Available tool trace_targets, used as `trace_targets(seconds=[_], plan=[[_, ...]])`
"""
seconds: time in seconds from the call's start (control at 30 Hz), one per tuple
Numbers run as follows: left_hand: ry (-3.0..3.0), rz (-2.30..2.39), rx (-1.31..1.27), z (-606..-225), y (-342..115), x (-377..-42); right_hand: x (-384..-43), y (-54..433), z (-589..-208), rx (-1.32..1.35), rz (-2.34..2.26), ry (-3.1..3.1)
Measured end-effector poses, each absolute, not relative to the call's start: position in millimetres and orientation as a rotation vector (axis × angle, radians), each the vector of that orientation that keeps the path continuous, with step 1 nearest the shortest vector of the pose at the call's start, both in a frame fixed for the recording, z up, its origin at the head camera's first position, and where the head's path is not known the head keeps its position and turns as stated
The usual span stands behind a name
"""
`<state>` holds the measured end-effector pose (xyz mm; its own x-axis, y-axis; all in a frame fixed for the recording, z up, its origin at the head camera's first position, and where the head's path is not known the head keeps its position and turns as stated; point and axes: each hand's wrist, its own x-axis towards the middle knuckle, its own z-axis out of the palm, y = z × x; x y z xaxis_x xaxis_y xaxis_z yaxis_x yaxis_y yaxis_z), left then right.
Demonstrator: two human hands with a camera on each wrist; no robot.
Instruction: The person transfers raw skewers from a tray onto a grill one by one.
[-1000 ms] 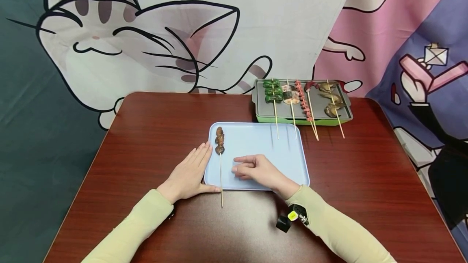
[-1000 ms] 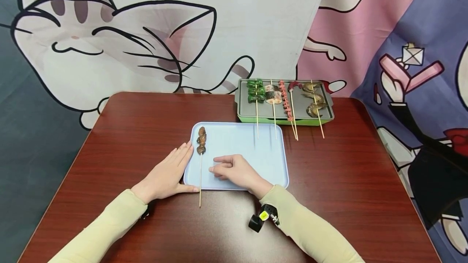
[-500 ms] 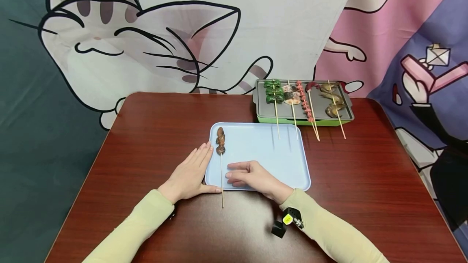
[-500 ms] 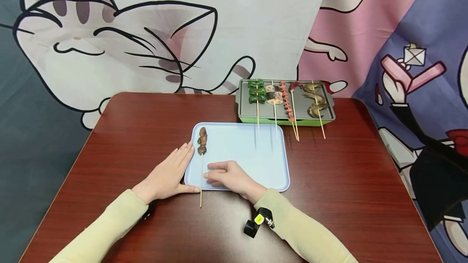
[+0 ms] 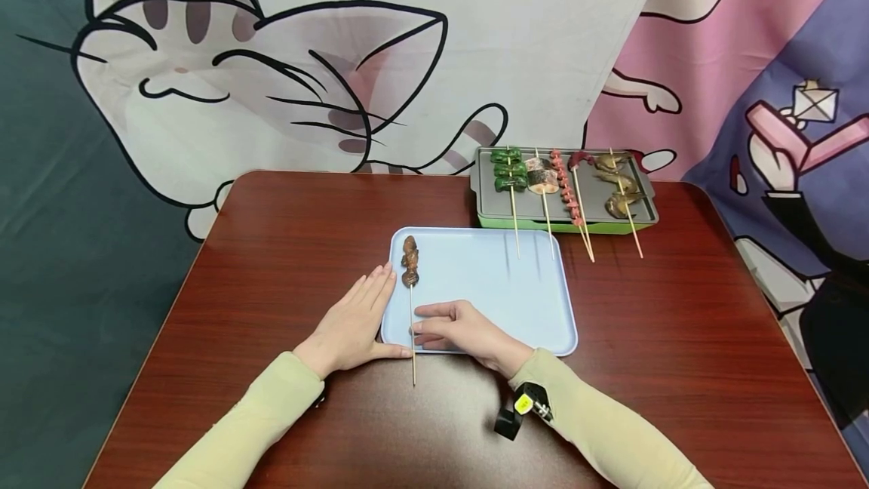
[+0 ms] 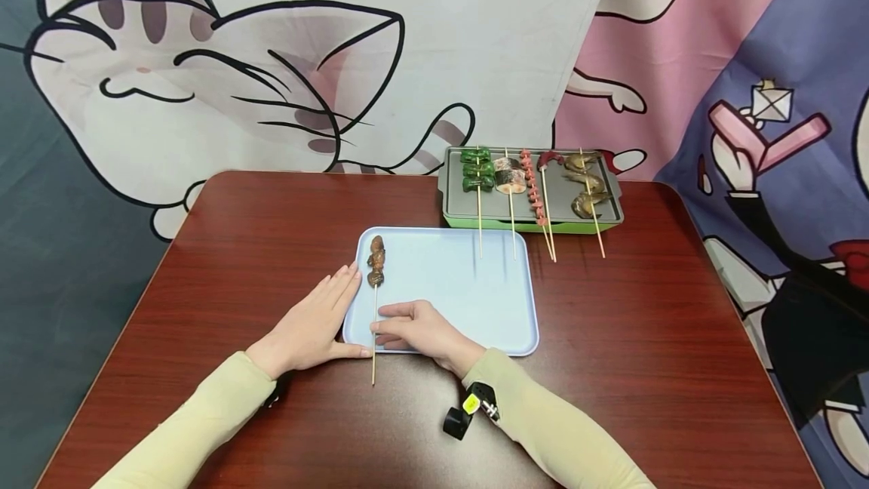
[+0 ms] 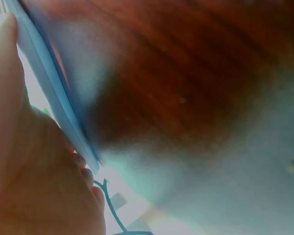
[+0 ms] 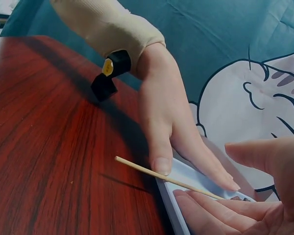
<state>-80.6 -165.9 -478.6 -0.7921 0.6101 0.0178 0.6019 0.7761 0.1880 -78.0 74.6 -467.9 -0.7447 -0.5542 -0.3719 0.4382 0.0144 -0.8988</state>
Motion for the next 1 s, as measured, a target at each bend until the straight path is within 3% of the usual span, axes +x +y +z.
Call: trace_targets(seconds=[1.0], plan=[[2.912,0.298,0.987,-473.8,-165.7,-81.1,-70.7,79.0,-457.5,-0.067,-1.902,1.6]])
